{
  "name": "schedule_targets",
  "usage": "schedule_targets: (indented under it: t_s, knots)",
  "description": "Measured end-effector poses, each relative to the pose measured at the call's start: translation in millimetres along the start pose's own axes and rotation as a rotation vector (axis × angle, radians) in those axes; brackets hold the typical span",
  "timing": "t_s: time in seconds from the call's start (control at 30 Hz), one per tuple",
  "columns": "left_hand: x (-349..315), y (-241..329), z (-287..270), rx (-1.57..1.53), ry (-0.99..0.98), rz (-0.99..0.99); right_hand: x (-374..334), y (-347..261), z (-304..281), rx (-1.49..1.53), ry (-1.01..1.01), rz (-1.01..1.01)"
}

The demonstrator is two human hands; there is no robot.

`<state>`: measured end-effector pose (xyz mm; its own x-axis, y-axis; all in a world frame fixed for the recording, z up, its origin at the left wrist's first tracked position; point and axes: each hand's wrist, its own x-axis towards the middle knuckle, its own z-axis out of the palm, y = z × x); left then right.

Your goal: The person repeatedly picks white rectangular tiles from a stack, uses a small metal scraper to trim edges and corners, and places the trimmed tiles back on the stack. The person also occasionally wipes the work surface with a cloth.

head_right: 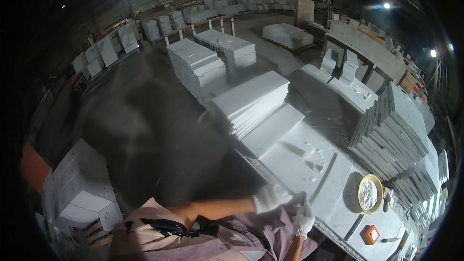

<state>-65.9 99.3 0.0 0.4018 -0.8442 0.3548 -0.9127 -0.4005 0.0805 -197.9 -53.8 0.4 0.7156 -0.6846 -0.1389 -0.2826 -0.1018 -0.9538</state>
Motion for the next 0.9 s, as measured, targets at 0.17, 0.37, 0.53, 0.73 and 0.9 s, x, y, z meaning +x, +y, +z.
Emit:
schedule_targets:
  t_s: [0.17,0.37,0.53,0.73,0.9]
  knots:
    - [-8,4,-3,0.053,0.034,0.020,-19,-1,11,-0.002,-0.230,0.133]
    - [1,-1,-31,-0.409,0.079,-0.292,-46,-26,-6,0.156,0.020,0.114]
    - [17,19,-61,-0.630,0.276,-0.158,-60,-62,-1,0.579,0.103,0.123]
    - [52,-20,-64,-0.554,0.439,-0.261,-39,-101,-2,0.500,0.235,0.136]
    - [53,-10,-76,-0.591,0.204,-0.063,-29,-105,-15,0.527,0.172,0.224]
